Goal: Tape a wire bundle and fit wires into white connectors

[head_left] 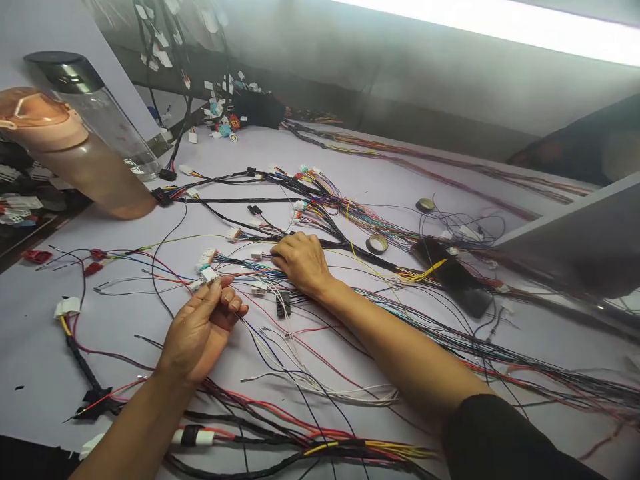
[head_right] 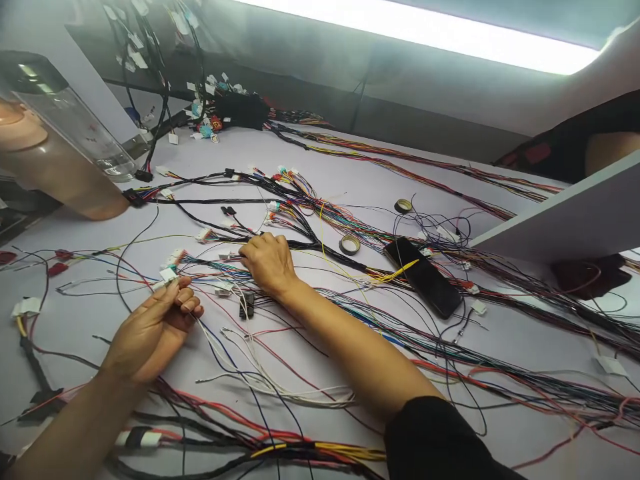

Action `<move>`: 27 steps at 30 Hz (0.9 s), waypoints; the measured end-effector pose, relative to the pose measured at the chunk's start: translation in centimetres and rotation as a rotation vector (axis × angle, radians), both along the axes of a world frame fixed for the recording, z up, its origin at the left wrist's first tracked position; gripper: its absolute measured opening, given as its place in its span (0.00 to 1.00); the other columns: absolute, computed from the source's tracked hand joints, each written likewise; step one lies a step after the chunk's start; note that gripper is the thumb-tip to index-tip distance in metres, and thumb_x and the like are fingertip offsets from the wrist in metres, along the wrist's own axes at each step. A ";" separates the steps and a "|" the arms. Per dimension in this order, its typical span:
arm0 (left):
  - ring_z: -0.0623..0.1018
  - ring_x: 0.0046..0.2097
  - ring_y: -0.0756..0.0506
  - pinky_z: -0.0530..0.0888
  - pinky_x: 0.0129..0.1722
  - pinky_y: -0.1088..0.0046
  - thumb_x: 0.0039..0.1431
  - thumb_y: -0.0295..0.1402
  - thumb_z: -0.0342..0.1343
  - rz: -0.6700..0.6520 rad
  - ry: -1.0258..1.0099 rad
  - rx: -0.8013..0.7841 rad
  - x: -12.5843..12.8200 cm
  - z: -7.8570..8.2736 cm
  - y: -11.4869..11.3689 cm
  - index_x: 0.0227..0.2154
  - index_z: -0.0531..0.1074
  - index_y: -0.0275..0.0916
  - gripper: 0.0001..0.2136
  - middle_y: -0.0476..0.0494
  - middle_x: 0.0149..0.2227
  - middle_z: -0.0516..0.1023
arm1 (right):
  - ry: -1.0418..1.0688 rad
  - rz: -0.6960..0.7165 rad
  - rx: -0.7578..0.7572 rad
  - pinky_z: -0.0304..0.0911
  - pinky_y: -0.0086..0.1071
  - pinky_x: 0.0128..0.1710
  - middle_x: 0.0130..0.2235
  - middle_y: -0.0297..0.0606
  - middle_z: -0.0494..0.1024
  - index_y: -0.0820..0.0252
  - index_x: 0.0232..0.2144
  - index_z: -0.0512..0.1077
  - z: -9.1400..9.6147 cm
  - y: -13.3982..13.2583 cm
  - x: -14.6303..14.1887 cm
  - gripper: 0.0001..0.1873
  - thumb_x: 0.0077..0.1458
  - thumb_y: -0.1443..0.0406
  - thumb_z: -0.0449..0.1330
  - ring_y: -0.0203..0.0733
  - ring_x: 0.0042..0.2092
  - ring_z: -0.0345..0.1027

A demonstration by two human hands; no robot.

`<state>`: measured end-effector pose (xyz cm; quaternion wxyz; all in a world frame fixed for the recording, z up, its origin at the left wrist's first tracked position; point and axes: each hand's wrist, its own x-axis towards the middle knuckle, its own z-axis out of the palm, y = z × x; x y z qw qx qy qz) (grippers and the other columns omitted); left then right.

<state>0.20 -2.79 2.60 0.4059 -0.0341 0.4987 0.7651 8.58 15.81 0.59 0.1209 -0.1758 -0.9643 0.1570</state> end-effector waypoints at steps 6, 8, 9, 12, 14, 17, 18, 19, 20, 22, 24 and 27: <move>0.72 0.28 0.52 0.78 0.30 0.79 0.52 0.30 0.66 -0.026 0.020 -0.041 -0.2 -0.4 0.2 0.36 0.78 0.34 0.08 0.47 0.30 0.73 | 0.130 -0.027 -0.140 0.45 0.36 0.45 0.40 0.35 0.79 0.57 0.38 0.74 -0.8 0.8 0.0 0.08 0.65 0.60 0.59 0.41 0.46 0.64; 0.73 0.29 0.52 0.78 0.31 0.79 0.53 0.30 0.65 -0.031 0.059 -0.055 -0.2 -0.4 0.3 0.37 0.79 0.35 0.09 0.44 0.36 0.77 | 0.175 -0.027 -0.190 0.45 0.35 0.46 0.37 0.33 0.79 0.57 0.38 0.73 -0.9 1.0 0.1 0.09 0.66 0.60 0.57 0.40 0.44 0.65; 0.74 0.30 0.52 0.78 0.31 0.78 0.54 0.31 0.65 -0.037 0.085 -0.054 -0.2 -0.4 0.3 0.38 0.79 0.36 0.08 0.42 0.39 0.79 | 0.195 -0.024 -0.208 0.45 0.35 0.46 0.37 0.33 0.79 0.58 0.38 0.73 -1.0 1.1 0.1 0.09 0.66 0.59 0.57 0.39 0.43 0.65; 0.77 0.35 0.50 0.79 0.34 0.77 0.55 0.31 0.64 -0.051 0.146 -0.053 0.1 -0.3 0.5 0.37 0.79 0.38 0.07 0.41 0.51 0.78 | 0.226 0.015 -0.226 0.44 0.35 0.47 0.36 0.32 0.79 0.59 0.38 0.73 -0.9 1.1 0.1 0.10 0.67 0.60 0.55 0.38 0.40 0.65; 0.79 0.42 0.47 0.79 0.36 0.77 0.55 0.31 0.64 -0.047 0.169 -0.065 0.3 -0.2 0.6 0.37 0.79 0.39 0.07 0.42 0.55 0.76 | 0.226 0.071 -0.207 0.43 0.35 0.46 0.35 0.32 0.79 0.59 0.37 0.74 -0.9 1.1 0.1 0.10 0.67 0.61 0.56 0.37 0.39 0.65; 0.76 0.54 0.41 0.79 0.39 0.76 0.54 0.32 0.65 -0.041 0.198 -0.064 0.5 -0.2 0.7 0.37 0.79 0.40 0.08 0.43 0.57 0.75 | 0.231 0.153 -0.166 0.43 0.36 0.46 0.35 0.33 0.79 0.60 0.36 0.74 -0.9 1.1 0.2 0.11 0.67 0.60 0.56 0.37 0.38 0.64; 0.75 0.56 0.40 0.79 0.40 0.75 0.54 0.33 0.65 -0.042 0.207 -0.063 0.6 -0.3 0.7 0.37 0.79 0.41 0.08 0.43 0.57 0.75 | 0.234 0.171 -0.158 0.42 0.36 0.47 0.35 0.33 0.79 0.60 0.36 0.74 -1.0 1.1 0.2 0.11 0.67 0.60 0.56 0.37 0.39 0.64; 0.74 0.57 0.39 0.79 0.41 0.74 0.53 0.33 0.66 -0.044 0.216 -0.063 0.6 -0.3 0.7 0.37 0.79 0.41 0.08 0.43 0.57 0.75 | 0.235 0.185 -0.153 0.42 0.36 0.47 0.36 0.33 0.79 0.60 0.36 0.74 -1.0 1.1 0.2 0.11 0.67 0.60 0.56 0.38 0.39 0.64; 0.74 0.58 0.39 0.80 0.42 0.73 0.53 0.34 0.66 -0.047 0.223 -0.066 0.6 -0.3 0.7 0.37 0.79 0.41 0.08 0.43 0.57 0.75 | 0.235 0.194 -0.151 0.42 0.36 0.47 0.36 0.34 0.79 0.60 0.36 0.74 -1.1 1.1 0.2 0.12 0.67 0.60 0.56 0.38 0.40 0.64; 0.73 0.59 0.37 0.80 0.43 0.72 0.52 0.34 0.67 -0.056 0.233 -0.079 0.6 -0.3 0.8 0.37 0.78 0.41 0.09 0.43 0.56 0.76 | 0.237 0.206 -0.144 0.41 0.37 0.47 0.36 0.34 0.79 0.59 0.37 0.75 -1.3 1.1 0.1 0.12 0.67 0.59 0.55 0.38 0.41 0.64; 0.73 0.59 0.36 0.80 0.43 0.71 0.52 0.35 0.67 -0.063 0.239 -0.101 0.6 -0.3 0.8 0.37 0.78 0.41 0.09 0.42 0.55 0.76 | 0.239 0.210 -0.133 0.42 0.37 0.47 0.36 0.34 0.79 0.59 0.37 0.75 -1.4 1.2 0.1 0.13 0.67 0.59 0.55 0.38 0.41 0.64; 0.72 0.59 0.36 0.81 0.42 0.71 0.52 0.35 0.67 -0.073 0.251 -0.126 0.5 -0.4 1.0 0.37 0.78 0.40 0.10 0.42 0.55 0.76 | 0.232 0.212 -0.126 0.42 0.36 0.47 0.36 0.34 0.79 0.60 0.37 0.75 -1.2 1.2 0.1 0.13 0.67 0.59 0.55 0.38 0.41 0.64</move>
